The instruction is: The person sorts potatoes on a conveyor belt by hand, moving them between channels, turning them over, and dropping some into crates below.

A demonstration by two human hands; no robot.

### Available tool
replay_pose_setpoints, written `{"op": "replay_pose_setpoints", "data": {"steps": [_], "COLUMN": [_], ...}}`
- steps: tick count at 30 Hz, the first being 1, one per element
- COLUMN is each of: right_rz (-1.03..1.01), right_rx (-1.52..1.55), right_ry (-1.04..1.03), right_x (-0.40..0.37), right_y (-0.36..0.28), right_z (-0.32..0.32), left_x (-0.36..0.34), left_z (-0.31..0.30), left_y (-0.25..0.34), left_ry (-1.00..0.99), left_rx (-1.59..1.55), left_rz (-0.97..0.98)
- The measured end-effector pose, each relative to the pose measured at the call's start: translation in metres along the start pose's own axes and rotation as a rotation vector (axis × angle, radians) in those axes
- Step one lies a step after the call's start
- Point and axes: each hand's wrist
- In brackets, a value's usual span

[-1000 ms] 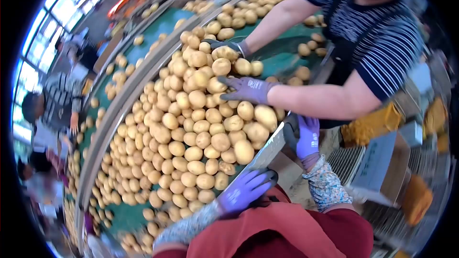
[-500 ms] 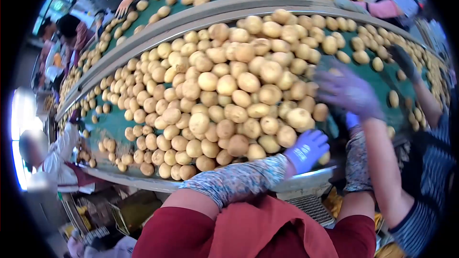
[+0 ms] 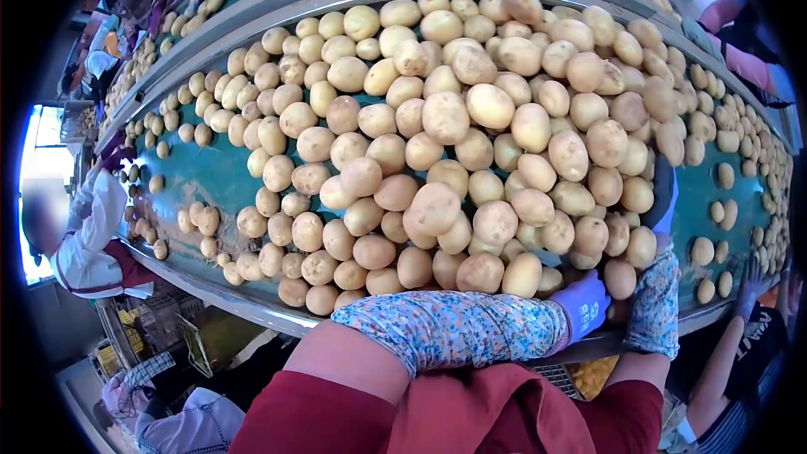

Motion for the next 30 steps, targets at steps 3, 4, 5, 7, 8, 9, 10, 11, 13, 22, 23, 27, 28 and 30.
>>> {"op": "replay_pose_setpoints", "data": {"steps": [3,4,5,7,8,9,10,11,13,22,23,27,28,30], "right_rz": [-0.115,-0.142,-0.169,-0.181,-0.163,-0.138,-0.108,-0.079,-0.007,0.294,0.222,-0.006,-0.075,-0.236], "right_rx": [-0.07,-0.048,-0.027,-0.25,-0.256,-0.261,-0.26,-0.251,-0.234,-0.062,-0.117,-0.207,-0.204,-0.149], "right_ry": [-0.102,-0.12,-0.139,-0.222,-0.213,-0.208,-0.204,-0.204,-0.209,-0.106,-0.158,-0.314,-0.351,-0.409], "right_x": [-0.014,-0.017,-0.021,-0.022,-0.025,-0.021,-0.023,-0.024,-0.031,-0.044,-0.045,-0.031,-0.026,-0.015], "right_y": [-0.045,-0.053,-0.061,-0.086,-0.081,-0.075,-0.066,-0.058,-0.048,-0.088,-0.079,-0.043,-0.036,-0.024], "right_z": [0.066,0.088,0.11,0.139,0.156,0.168,0.185,0.199,0.243,0.505,0.537,0.683,0.733,0.827], "left_x": [-0.011,-0.018,-0.028,-0.048,-0.063,-0.079,-0.1,-0.117,-0.165,-0.39,-0.423,-0.549,-0.596,-0.649], "left_z": [0.008,0.012,0.017,0.022,0.028,0.037,0.038,0.04,0.045,0.067,0.068,0.068,0.081,0.132], "left_y": [-0.009,-0.007,-0.009,-0.016,-0.013,-0.017,-0.025,-0.033,-0.051,-0.137,-0.151,-0.223,-0.241,-0.276], "left_ry": [-0.001,0.017,0.047,0.118,0.161,0.179,0.186,0.199,0.247,0.444,0.474,0.283,0.446,1.056], "left_rx": [-0.022,-0.02,0.005,-0.007,-0.046,-0.119,-0.194,-0.241,-0.265,-0.637,-0.706,-0.865,-0.785,-0.435], "left_rz": [0.034,0.001,0.026,-0.01,-0.068,-0.094,-0.117,-0.142,-0.179,-0.271,-0.289,-0.282,-0.302,-0.252]}}
Point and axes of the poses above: each hand's wrist, its own x-axis towards the middle knuckle, its own z-axis out of the palm, y = z × x, and after that the axes turned 3 degrees about -y, right-handed
